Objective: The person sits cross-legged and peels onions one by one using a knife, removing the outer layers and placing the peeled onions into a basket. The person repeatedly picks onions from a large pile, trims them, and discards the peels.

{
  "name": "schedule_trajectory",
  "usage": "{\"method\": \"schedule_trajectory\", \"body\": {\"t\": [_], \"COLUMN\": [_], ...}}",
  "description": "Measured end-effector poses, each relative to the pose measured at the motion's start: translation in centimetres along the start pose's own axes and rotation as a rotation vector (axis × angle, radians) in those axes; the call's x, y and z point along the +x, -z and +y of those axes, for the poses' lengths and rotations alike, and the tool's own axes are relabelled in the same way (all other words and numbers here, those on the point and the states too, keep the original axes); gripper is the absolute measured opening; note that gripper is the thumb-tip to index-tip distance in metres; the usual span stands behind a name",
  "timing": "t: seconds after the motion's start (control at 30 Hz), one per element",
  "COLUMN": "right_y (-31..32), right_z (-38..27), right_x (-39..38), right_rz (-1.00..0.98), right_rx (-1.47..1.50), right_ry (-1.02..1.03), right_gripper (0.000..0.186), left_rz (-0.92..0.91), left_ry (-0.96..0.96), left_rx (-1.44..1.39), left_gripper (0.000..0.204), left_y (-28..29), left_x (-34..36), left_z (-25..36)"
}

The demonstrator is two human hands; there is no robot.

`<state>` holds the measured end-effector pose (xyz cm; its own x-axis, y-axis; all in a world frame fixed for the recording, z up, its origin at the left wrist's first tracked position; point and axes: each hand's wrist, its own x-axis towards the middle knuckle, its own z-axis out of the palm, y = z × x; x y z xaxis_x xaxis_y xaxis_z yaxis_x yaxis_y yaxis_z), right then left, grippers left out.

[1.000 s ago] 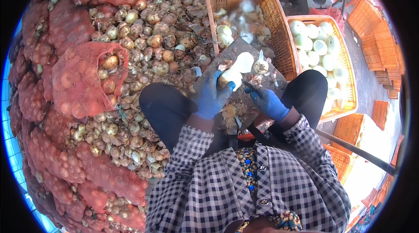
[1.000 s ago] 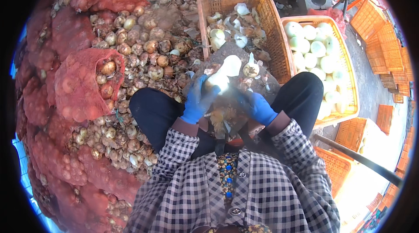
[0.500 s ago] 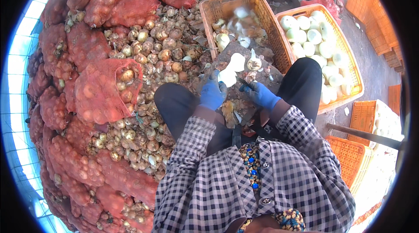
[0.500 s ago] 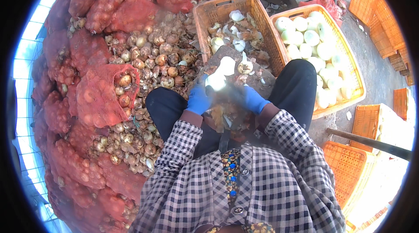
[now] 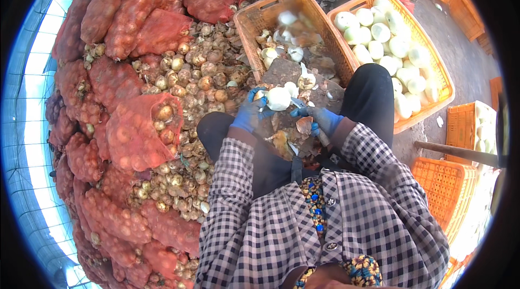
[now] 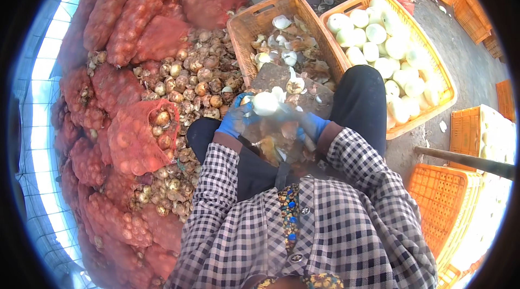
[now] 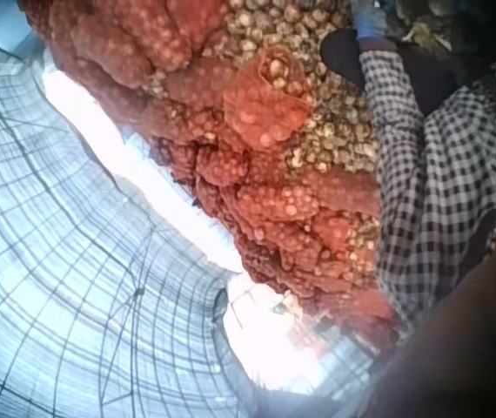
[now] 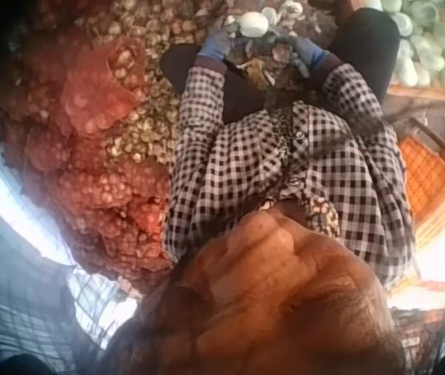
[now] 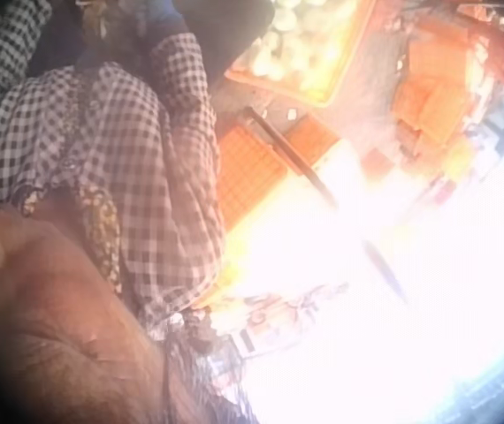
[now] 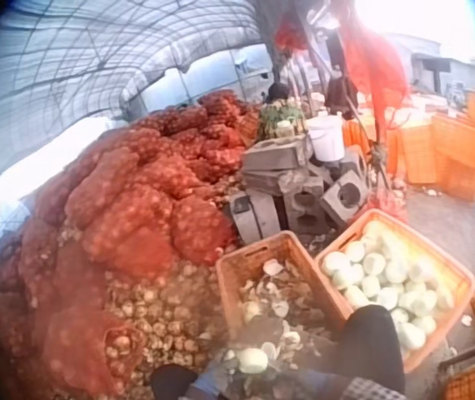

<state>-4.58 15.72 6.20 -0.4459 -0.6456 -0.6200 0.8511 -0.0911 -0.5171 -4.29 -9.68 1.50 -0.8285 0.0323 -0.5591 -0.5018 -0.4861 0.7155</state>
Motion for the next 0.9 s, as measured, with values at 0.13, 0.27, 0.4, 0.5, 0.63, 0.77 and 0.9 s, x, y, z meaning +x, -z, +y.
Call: {"method": "schedule_trajectory", "body": {"t": [0.13, 0.27, 0.4, 0.5, 0.63, 0.77, 0.9], "right_y": [-0.5, -0.7, -1.0, -1.2, 0.7, 14.2, 22.6], "right_z": [0.2, 0.0, 0.6, -0.7, -8.5, -12.9, -12.0], "right_x": [0.4, 0.2, -0.1, -2.3, -10.5, -17.1, -19.7], "right_rz": [-0.009, 0.002, 0.003, -0.008, 0.218, 0.719, 1.143], "right_rx": [0.058, 0.136, 0.253, 0.383, 0.163, -0.746, -1.371], "right_ry": [0.019, 0.065, 0.119, 0.216, 0.556, 0.934, 0.686], "right_gripper": [0.027, 0.029, 0.030, 0.032, 0.031, 0.026, 0.020], "left_rz": [-0.036, 0.196, 0.234, 0.162, 0.095, 0.144, 0.135], "left_ry": [-0.134, -0.250, -0.320, -0.434, -0.645, -0.614, -0.590], "left_rx": [0.141, 0.720, 0.601, 0.451, 0.555, 0.697, 0.562], "left_gripper": [0.045, 0.054, 0.052, 0.053, 0.073, 0.078, 0.067], "left_y": [0.5, 1.0, 2.3, -0.4, -7.0, -8.1, -4.6], "left_x": [0.9, 2.4, 4.4, 6.1, 4.1, 2.8, 1.7], "left_z": [-0.6, -2.1, -5.1, -2.8, 3.0, 3.4, 1.9]}}
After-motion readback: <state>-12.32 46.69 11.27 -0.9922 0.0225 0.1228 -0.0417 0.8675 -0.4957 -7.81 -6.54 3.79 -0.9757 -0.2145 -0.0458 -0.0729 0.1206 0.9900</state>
